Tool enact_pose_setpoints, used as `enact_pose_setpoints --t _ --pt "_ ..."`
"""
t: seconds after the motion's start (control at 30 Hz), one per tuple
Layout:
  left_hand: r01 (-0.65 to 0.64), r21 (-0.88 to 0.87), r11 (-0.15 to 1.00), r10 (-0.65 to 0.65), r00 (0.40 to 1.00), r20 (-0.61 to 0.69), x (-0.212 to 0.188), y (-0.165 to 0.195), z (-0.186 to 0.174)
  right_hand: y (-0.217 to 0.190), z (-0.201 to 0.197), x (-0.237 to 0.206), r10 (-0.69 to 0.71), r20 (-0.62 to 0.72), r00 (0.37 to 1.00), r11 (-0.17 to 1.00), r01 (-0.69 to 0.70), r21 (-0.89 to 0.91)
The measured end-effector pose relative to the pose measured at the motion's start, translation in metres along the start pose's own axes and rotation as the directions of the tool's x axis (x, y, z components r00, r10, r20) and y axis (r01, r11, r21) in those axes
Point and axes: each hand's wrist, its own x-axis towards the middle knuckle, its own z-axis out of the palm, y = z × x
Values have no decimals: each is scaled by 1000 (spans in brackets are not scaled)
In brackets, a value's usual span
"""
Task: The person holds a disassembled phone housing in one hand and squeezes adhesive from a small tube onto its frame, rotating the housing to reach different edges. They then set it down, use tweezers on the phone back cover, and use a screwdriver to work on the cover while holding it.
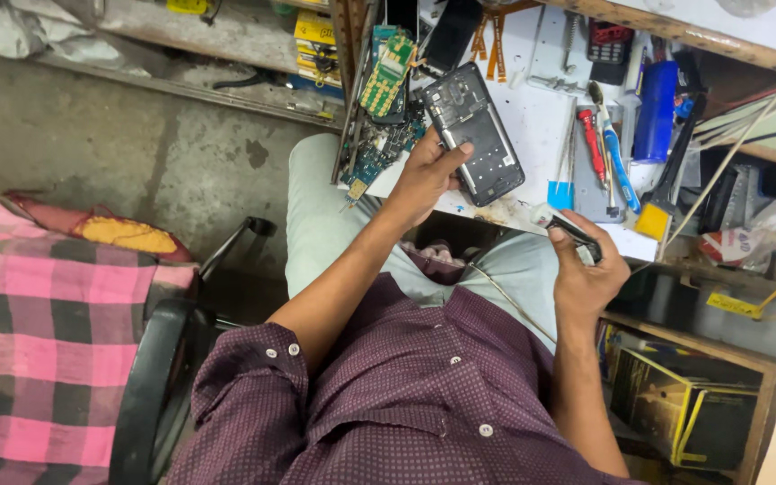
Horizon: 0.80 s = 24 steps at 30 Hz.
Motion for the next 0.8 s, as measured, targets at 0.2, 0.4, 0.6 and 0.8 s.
enact_pose_setpoints --t 0.2,0.4,0.6,0.8 --pt "-9 -14 1000 9 1000 17 2 0 -1 -2 10 -5 -50 42 998 994 54 -93" --pt "-2 18 1000 2 1000 22 -1 2 -2 -5 15 -4 -58 83 995 991 67 -114" --pt "-2 36 999 2 1000 23 1 1 -2 -14 19 -4 -104 110 988 984 118 -130" --pt "8 121 993 -5 1000 -19 -1 1 -1 -26 21 -1 -173 150 973 958 202 -202"
